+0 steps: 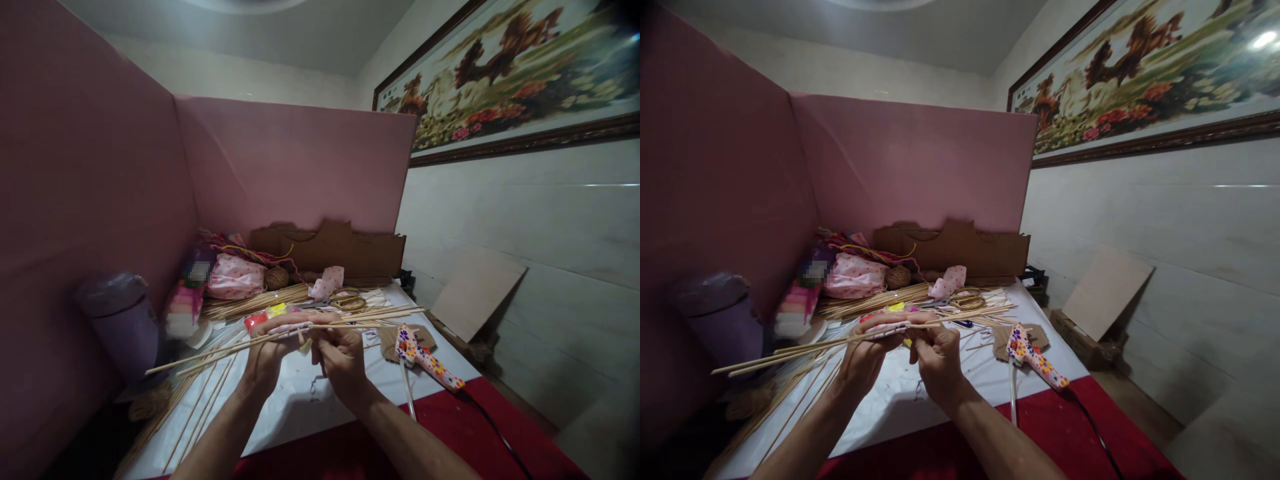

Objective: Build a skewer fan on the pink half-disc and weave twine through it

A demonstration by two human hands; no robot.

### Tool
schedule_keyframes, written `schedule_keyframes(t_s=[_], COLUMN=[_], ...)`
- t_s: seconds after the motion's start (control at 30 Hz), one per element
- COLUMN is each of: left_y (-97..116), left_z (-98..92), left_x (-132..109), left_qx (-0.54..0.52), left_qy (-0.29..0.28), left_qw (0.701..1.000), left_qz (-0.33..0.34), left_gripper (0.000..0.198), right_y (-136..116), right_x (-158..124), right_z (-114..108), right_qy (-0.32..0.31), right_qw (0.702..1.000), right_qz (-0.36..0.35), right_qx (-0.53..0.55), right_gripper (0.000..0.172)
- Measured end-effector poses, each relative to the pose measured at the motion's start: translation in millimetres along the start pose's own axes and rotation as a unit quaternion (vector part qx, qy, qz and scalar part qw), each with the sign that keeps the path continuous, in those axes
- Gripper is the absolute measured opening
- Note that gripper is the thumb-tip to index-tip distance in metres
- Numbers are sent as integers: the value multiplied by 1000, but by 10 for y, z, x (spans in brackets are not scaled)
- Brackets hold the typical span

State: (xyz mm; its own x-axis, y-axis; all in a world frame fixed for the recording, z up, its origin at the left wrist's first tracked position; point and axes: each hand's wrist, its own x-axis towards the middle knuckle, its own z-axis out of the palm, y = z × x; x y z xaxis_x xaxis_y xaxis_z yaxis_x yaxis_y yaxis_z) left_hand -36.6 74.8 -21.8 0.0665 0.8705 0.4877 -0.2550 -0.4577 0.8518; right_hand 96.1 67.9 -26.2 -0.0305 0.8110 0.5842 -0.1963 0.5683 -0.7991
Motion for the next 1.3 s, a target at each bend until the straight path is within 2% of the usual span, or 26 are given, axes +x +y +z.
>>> schedule_keyframes(t_s=[0.2,0.33,0.57,0.7,0.83,0.93,1.03,1.3], left_y=[31,96,76,136,211,208,173,196], left_z=[16,61,59,75,116,115,91,99], left_x=[-2,-8,-23,-12,4,7,1,-3], left_qx=[8,17,6,22,-15,-26,-5,43], left_qy=[-8,-19,-14,9,37,32,31,26], left_qw=[1000,1000,1000,999,999,999,999,998], left_qz=[6,10,13,31,23,13,24,37], left_gripper=[30,25,26,22,18,15,13,12], right_y=[-41,-70,-117,-101,-33,-5,-6,-3], right_x=[10,7,-36,-93,-145,-153,-140,-125], right_z=[9,24,13,12,22,20,14,14], right_qy=[-2,-3,1,34,80,65,41,45], right_qw=[1000,999,991,979,974,964,951,953], right_qz=[-17,-31,-73,-108,-141,-191,-229,-225], right_qx=[-14,-32,-109,-167,-156,-176,-203,-196], right_gripper=[19,21,27,28,21,16,24,26])
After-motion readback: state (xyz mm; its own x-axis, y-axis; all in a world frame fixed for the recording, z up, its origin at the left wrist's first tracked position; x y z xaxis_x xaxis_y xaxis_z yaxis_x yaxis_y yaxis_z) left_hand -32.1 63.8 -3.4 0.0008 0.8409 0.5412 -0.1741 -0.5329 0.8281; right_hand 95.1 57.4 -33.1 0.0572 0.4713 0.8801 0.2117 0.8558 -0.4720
